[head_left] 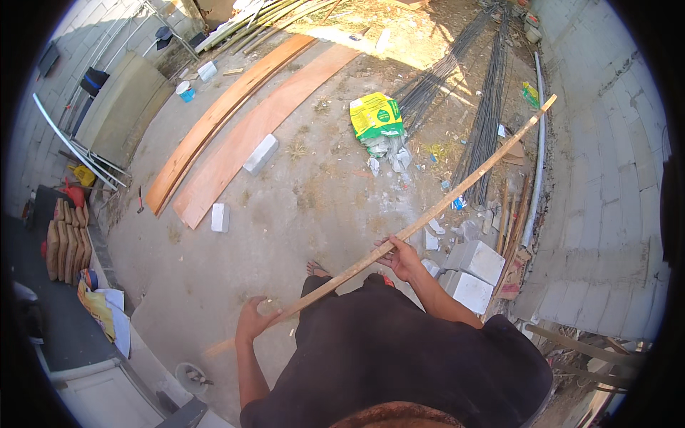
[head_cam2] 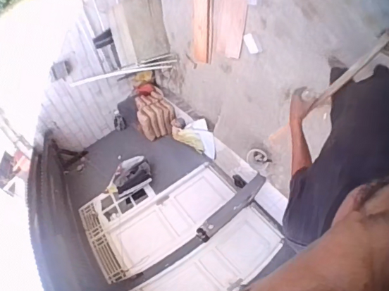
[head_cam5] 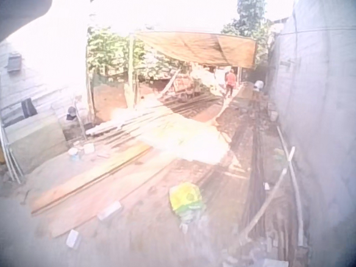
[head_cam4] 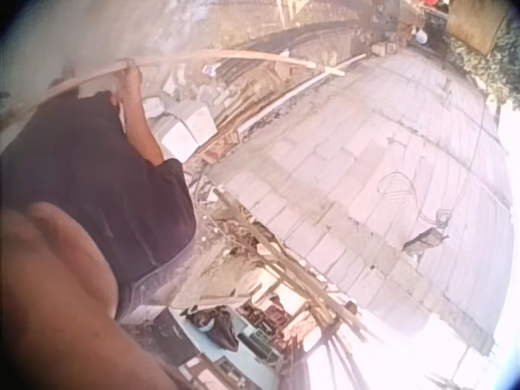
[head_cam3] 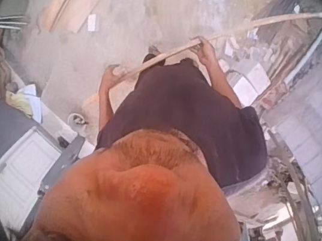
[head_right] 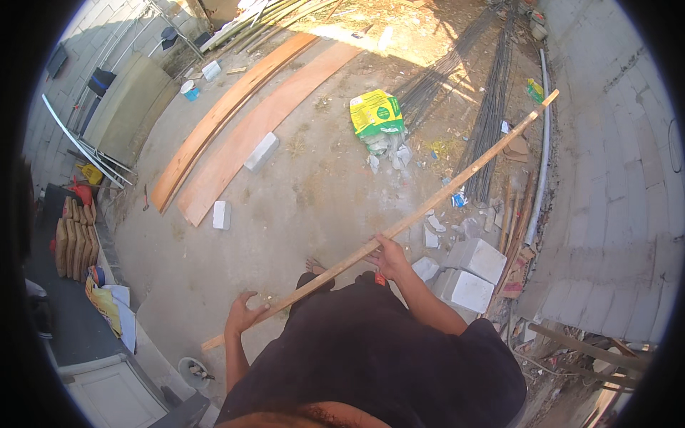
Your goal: The person saws a small piece of wood using a hand saw, then picks up a long wooden strip, places it across two boards, and uses the hand saw to cut a notch into it.
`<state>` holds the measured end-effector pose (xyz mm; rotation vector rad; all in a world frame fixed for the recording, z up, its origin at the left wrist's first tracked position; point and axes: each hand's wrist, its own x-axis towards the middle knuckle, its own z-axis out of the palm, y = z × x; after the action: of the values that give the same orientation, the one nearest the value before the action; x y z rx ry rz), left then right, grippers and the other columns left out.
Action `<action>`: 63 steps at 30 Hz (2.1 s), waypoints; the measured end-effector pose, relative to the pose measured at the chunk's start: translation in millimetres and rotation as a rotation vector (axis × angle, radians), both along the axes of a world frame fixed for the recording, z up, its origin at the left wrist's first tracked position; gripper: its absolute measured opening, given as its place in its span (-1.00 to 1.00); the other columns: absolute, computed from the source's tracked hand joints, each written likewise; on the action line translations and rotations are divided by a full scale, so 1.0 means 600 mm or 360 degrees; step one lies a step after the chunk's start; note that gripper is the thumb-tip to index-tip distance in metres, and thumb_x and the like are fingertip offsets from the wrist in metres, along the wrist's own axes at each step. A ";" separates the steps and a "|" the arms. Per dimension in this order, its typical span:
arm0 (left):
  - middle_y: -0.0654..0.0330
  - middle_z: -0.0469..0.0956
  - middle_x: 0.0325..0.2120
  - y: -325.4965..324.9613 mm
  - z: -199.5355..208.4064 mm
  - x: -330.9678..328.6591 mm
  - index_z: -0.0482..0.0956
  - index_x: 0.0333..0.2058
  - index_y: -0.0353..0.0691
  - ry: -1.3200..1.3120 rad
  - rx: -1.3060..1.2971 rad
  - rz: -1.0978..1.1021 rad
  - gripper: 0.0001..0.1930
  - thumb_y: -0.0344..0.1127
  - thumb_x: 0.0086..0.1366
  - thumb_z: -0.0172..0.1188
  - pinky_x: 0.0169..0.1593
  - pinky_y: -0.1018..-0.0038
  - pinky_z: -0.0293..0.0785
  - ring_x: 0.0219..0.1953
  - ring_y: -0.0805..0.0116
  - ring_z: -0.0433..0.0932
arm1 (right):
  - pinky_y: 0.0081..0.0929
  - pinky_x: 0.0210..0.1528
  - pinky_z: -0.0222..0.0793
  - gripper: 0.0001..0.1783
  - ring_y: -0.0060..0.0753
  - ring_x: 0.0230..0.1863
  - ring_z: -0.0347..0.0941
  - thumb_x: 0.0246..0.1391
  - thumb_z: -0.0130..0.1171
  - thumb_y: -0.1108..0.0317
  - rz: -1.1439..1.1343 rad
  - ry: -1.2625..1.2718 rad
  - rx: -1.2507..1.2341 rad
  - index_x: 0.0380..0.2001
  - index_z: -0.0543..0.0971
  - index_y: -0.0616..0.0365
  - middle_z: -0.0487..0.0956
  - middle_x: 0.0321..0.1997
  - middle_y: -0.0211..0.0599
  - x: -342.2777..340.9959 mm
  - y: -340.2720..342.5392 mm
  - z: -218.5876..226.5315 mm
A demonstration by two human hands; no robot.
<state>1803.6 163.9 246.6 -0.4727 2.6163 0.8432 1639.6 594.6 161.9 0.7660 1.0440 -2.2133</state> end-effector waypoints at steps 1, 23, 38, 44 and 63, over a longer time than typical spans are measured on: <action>-0.14 0.54 0.08 0.020 0.023 -0.087 0.56 0.09 -0.32 -0.0008 0.0174 -0.0027 -0.25 0.12 0.05 0.49 0.25 0.13 0.41 0.17 -0.09 0.50 | 0.07 0.21 0.48 -0.59 0.07 0.16 0.53 0.41 0.02 0.08 -0.0011 -0.0002 0.0027 0.08 0.43 0.20 0.56 0.13 0.00 -0.011 -0.029 0.020; 0.34 0.32 -0.81 0.071 -0.127 -0.927 0.53 -0.54 -0.23 -0.0963 0.1216 -0.0359 -0.59 0.00 0.28 0.32 -0.69 0.49 0.24 -0.78 0.52 0.32 | 0.01 0.19 0.46 -0.14 -0.01 0.27 0.42 0.28 0.08 -0.25 -0.0345 0.0175 0.0631 0.38 0.26 0.19 0.43 0.32 0.03 -0.688 0.085 -0.012; -0.18 0.66 -0.41 0.005 -0.179 -1.344 0.71 -0.31 -0.32 -0.0020 0.0084 0.0034 -0.51 0.05 0.04 0.47 -0.21 0.10 0.53 -0.31 -0.11 0.68 | -0.11 0.14 0.55 -0.35 -0.03 0.20 0.45 0.34 0.13 0.03 -0.0245 0.0448 0.0472 0.26 0.34 0.33 0.45 0.21 0.01 -1.465 -0.012 0.026; -0.15 0.63 -0.39 -0.042 -0.200 -1.630 0.71 -0.40 -0.31 -0.0029 -0.0241 -0.0180 -0.60 -0.02 0.03 0.46 -0.15 0.07 0.54 -0.29 -0.13 0.63 | -0.02 0.15 0.50 -0.17 0.05 0.20 0.45 0.31 0.13 -0.15 -0.0579 0.0473 0.0609 0.33 0.27 0.34 0.39 0.29 0.10 -1.598 0.067 0.102; 0.05 0.48 -0.32 0.272 -0.301 -2.224 0.61 -0.43 -0.24 0.0584 -0.0624 0.0425 -0.86 -0.47 -0.04 0.33 0.03 0.16 0.38 -0.15 0.01 0.46 | -0.34 -0.21 0.55 -0.62 -0.36 -0.17 0.57 0.35 0.15 0.19 -0.1294 0.0904 0.1593 0.07 0.46 0.22 0.57 -0.13 -0.26 -2.256 0.490 0.154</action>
<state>469.3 327.1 66.0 -0.8584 3.1253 0.5245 286.2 888.5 254.3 1.1233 2.5983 -2.5441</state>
